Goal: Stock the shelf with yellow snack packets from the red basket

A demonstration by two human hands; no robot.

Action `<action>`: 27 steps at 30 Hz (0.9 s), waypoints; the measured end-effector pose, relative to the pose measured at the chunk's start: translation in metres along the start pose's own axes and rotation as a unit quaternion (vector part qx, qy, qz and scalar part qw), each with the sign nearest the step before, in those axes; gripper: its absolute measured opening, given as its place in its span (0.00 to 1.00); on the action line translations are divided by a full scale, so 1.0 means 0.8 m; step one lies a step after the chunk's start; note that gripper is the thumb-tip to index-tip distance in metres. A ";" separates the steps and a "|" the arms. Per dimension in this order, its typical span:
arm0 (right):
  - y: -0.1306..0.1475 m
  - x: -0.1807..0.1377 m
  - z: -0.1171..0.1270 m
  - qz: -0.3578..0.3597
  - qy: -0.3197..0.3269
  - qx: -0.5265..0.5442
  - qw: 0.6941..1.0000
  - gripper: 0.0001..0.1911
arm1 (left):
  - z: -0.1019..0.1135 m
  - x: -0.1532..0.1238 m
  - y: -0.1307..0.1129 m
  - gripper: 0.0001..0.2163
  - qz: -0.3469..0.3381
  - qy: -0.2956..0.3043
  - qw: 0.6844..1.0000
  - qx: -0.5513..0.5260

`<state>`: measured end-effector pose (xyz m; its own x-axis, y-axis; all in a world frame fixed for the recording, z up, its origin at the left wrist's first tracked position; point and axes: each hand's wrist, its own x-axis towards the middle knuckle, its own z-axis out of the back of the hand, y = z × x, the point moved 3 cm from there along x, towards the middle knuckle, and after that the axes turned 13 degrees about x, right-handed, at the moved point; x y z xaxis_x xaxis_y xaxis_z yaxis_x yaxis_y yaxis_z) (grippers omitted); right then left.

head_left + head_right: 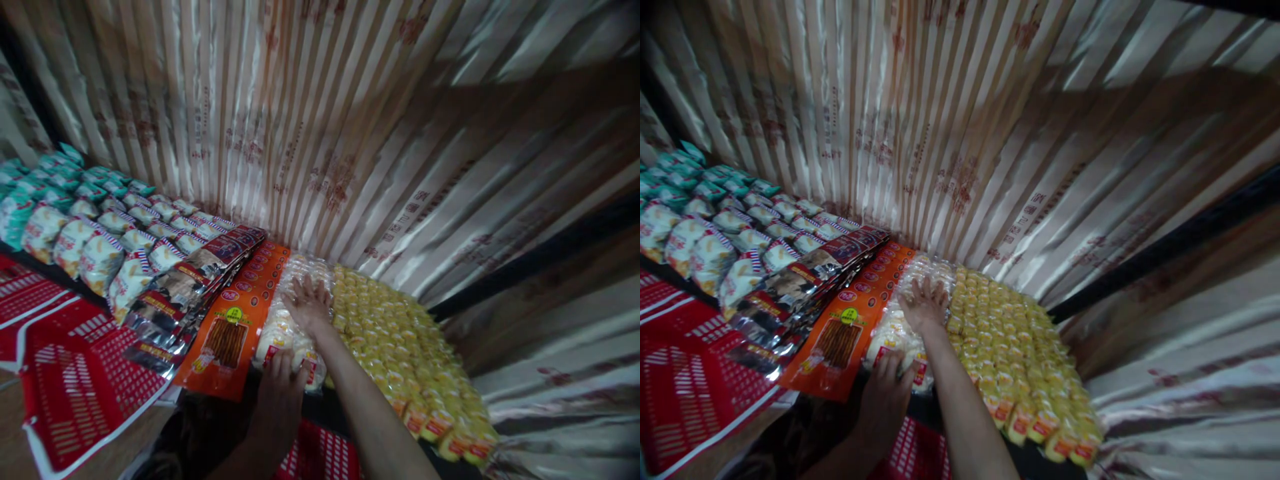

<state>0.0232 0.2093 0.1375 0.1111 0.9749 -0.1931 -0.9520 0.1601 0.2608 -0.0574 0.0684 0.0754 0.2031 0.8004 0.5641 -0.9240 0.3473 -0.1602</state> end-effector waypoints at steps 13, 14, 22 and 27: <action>0.002 0.003 0.002 0.010 -0.016 -0.014 1.000 0.37 | -0.013 -0.009 0.001 0.14 -0.013 -0.043 0.999 0.010; 0.005 0.006 0.005 0.018 -0.029 -0.014 0.999 0.37 | -0.015 -0.010 0.000 0.14 -0.012 -0.065 0.998 0.012; 0.007 0.032 0.000 0.000 0.013 0.010 1.000 0.37 | -0.021 -0.013 -0.002 0.14 0.004 -0.100 0.995 0.020; 0.004 0.031 -0.001 0.003 0.014 0.012 1.000 0.38 | -0.019 -0.008 -0.001 0.12 0.002 -0.069 0.997 0.035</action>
<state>0.0222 0.2335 0.1327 0.0971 0.9711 -0.2180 -0.9456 0.1583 0.2842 -0.0528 0.0701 0.0598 0.1569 0.7254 0.6703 -0.9463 0.3046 -0.1082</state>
